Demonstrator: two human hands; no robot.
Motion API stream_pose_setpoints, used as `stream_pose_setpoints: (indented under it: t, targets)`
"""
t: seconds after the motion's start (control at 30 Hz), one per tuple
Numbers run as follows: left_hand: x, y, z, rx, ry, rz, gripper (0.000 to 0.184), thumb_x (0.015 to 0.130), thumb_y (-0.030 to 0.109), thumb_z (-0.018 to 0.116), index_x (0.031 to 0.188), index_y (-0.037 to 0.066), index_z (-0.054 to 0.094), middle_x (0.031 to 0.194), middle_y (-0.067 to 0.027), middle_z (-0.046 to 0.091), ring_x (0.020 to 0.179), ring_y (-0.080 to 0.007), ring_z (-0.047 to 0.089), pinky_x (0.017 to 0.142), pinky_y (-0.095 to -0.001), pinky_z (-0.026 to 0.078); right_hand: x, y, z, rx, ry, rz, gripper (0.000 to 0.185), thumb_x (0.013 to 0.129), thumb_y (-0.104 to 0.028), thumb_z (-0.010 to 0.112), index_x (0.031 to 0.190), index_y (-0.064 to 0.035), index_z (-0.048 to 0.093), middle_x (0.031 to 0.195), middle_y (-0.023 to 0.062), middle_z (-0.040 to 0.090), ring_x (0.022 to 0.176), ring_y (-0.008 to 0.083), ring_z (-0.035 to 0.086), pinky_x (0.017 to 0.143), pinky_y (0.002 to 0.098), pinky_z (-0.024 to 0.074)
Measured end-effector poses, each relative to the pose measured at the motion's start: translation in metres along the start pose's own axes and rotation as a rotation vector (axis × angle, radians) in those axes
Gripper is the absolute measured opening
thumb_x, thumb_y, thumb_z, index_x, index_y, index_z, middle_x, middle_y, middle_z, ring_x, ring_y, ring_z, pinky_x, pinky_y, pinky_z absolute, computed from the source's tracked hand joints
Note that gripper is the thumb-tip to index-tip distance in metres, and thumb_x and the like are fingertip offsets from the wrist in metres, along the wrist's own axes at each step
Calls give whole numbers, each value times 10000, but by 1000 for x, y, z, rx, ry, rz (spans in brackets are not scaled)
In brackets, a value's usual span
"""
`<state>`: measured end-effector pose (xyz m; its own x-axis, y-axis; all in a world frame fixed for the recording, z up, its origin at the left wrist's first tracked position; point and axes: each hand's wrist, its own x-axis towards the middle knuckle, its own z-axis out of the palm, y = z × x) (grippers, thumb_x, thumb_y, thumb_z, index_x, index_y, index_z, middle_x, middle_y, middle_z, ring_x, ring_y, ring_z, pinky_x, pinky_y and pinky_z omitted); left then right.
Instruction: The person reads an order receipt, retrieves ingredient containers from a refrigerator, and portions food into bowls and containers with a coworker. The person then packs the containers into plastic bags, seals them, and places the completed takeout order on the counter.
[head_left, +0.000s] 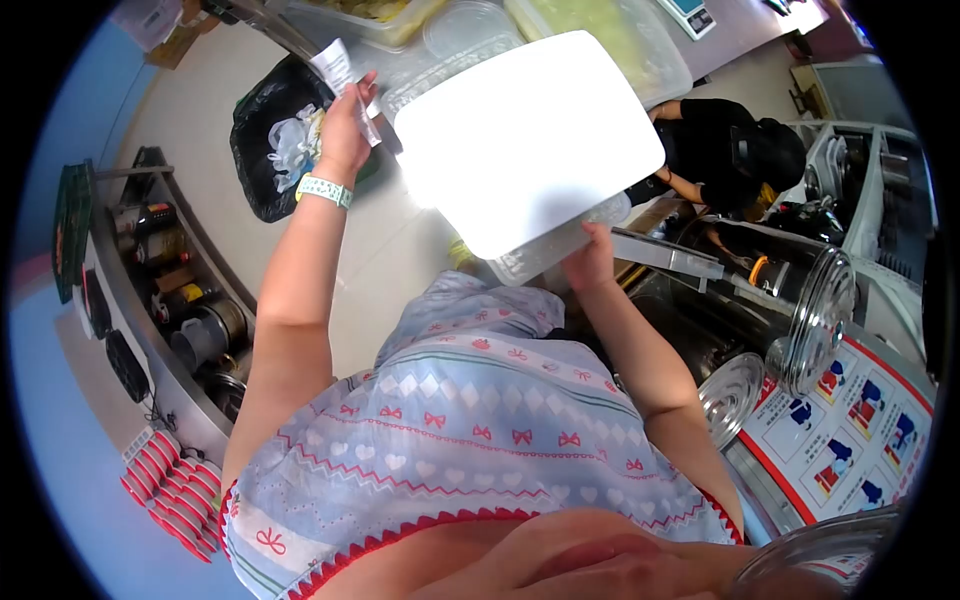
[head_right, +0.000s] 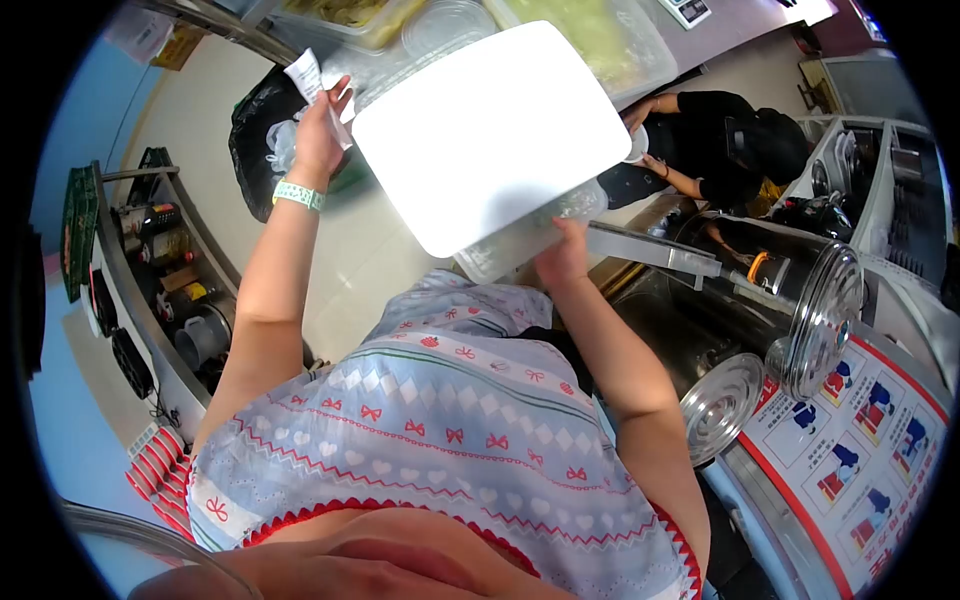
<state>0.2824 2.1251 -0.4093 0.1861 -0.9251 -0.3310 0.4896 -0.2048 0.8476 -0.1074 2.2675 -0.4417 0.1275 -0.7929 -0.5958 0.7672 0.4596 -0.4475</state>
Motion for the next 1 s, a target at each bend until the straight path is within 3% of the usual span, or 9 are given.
stream_pose_setpoints:
  t: [0.1,0.37,0.53,0.63,0.7,0.77,0.8,0.87,1.0]
  targets:
    - [-10,-2,0,-39,-33,13,269,1031,347,370,955,149,536,1380,-14,520,1207,-176,458,985,-436,382,-2,13,12,23,43,-1,599,797,-244,534,1356,-73,406,1334,98,493,1244,304,457,1058,483,335]
    - [-27,-10,6,5,-128,62,287,1038,332,354,933,122,518,1393,-91,499,1132,-174,505,939,-353,428,-8,18,18,82,16,102,627,777,-242,550,1359,-60,400,1332,117,484,1246,314,458,1063,482,341]
    - [-7,-10,24,-125,-106,95,277,1031,317,388,918,106,529,1327,-80,533,1087,-144,509,910,-332,434,-9,35,23,94,182,282,330,853,-166,494,1151,-45,424,1231,169,476,1168,351,491,974,569,413]
    - [1,-4,28,192,13,64,448,1022,334,397,1261,-27,513,1199,-115,574,1089,-201,531,976,-313,403,-6,31,22,109,213,354,336,851,-127,522,1152,-74,383,1195,165,455,1135,371,492,920,556,458]
    - [25,-2,22,196,51,72,415,1014,339,409,1213,7,560,1109,-87,615,979,-189,577,893,-316,450,-6,29,18,29,248,312,389,846,-106,538,1188,-100,353,1181,152,441,1112,377,494,886,545,478]
    - [52,10,14,930,3,309,341,997,305,439,1165,60,606,990,-105,666,869,-242,626,800,-360,487,-12,32,21,-48,283,275,449,841,-85,554,1224,-127,324,1168,139,426,1089,382,496,852,533,498]
    - [68,17,16,932,7,312,341,997,305,439,1165,60,606,990,-105,666,869,-242,626,800,-360,487,-16,31,25,-52,341,249,484,841,-72,562,1239,-148,298,1168,131,411,1051,367,499,818,518,513]
    - [100,40,32,1513,-307,597,236,949,215,480,1058,63,624,945,-184,660,866,-338,623,785,-413,474,-21,30,33,-58,390,219,520,841,-58,570,1254,-169,273,1168,124,396,1013,352,502,784,504,528]
    - [149,44,55,1773,-643,387,226,909,148,520,1097,71,618,978,-187,658,908,-372,617,801,-434,486,-30,32,29,-122,347,143,491,865,-65,571,1252,-164,285,1074,96,452,883,247,515,761,479,543]
